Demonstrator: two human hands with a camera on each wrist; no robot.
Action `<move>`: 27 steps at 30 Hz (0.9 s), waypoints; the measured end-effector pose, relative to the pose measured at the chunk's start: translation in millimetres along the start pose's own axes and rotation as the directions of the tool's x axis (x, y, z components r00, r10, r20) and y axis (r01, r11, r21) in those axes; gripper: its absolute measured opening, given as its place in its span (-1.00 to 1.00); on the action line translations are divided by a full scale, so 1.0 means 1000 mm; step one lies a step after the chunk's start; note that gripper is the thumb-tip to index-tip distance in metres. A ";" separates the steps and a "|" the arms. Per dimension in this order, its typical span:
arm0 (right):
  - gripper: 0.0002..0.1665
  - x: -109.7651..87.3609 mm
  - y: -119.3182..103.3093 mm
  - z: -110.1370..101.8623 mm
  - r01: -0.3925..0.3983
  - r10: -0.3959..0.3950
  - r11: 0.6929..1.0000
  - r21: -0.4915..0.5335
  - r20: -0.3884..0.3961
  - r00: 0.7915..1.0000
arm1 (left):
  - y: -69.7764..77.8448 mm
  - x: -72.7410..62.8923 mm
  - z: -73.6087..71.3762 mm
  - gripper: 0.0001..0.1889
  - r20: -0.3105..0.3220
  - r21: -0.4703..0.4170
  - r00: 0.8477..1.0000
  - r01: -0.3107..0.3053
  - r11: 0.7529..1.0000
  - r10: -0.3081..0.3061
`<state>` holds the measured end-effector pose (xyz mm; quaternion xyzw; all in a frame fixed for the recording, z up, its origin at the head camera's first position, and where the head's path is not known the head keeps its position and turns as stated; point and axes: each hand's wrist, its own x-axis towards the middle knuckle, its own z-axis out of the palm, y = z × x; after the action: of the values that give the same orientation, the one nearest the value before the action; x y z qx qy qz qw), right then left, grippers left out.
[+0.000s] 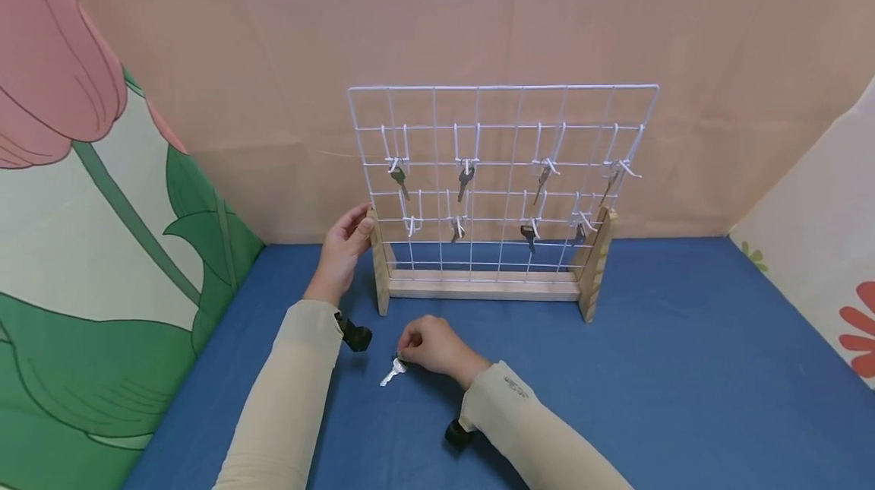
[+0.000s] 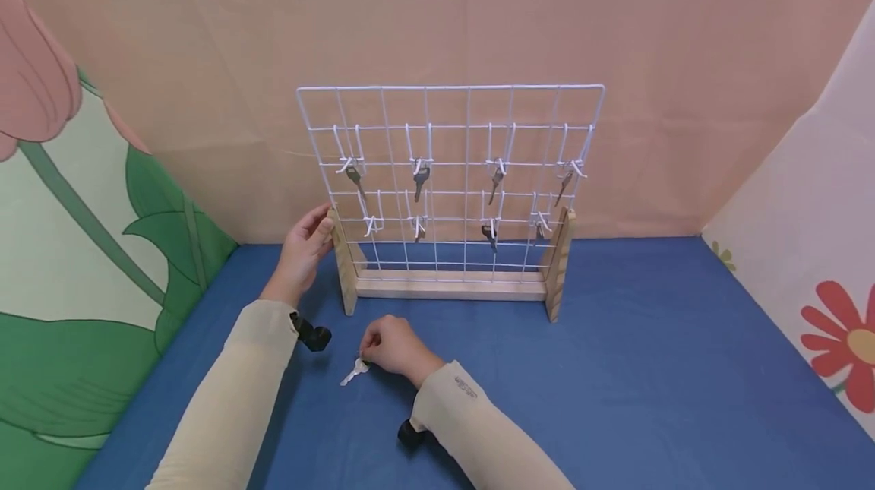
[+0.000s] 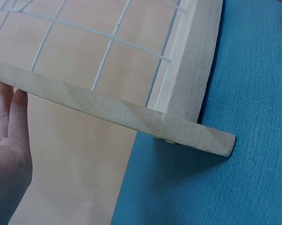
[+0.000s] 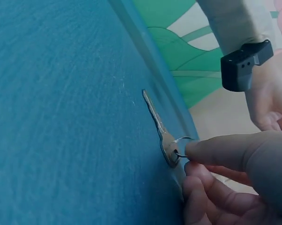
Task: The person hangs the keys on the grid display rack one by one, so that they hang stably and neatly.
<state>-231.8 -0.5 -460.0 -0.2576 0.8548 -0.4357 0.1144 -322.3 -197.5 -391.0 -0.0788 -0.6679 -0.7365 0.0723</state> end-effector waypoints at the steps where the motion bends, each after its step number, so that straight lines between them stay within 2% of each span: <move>1: -0.87 -0.001 0.000 -0.001 0.011 -0.011 1.000 0.005 -0.007 1.000 | 0.000 0.000 0.000 -0.47 0.002 -0.004 1.000 0.002 1.000 -0.002; 6: -0.87 -0.007 0.000 -0.007 0.079 -0.078 0.997 0.017 -0.072 0.994 | -0.001 -0.001 0.001 -0.47 -0.005 0.000 1.000 0.009 1.000 -0.009; 11: -0.91 -0.010 -0.007 -0.017 0.137 -0.129 0.990 0.038 -0.175 0.976 | 0.000 -0.002 0.001 -0.48 -0.008 -0.009 1.000 -0.005 1.000 0.005; 15: -0.93 -0.011 -0.015 -0.026 0.161 -0.133 0.983 0.086 -0.266 0.955 | 0.001 -0.002 0.002 -0.49 -0.008 -0.007 1.000 -0.011 1.000 0.011; 18: -0.93 -0.011 -0.024 -0.034 0.171 -0.104 0.970 0.171 -0.341 0.934 | 0.001 -0.002 0.002 -0.49 -0.009 0.003 1.000 -0.004 1.000 0.004; 22: -0.89 -0.008 -0.035 -0.044 0.174 -0.024 0.926 0.336 -0.406 0.914 | 0.000 -0.001 0.001 -0.48 -0.005 0.011 1.000 0.011 1.000 -0.011; 27: -0.81 -0.004 -0.043 -0.053 0.179 0.065 0.843 0.507 -0.427 0.902 | -0.001 0.000 0.000 -0.47 -0.008 0.021 1.000 0.030 0.999 -0.029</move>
<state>-236.0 16.8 -394.0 -0.1393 0.6949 -0.7051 -0.0223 -322.5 -197.5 -391.6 -0.0653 -0.6764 -0.7308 0.0648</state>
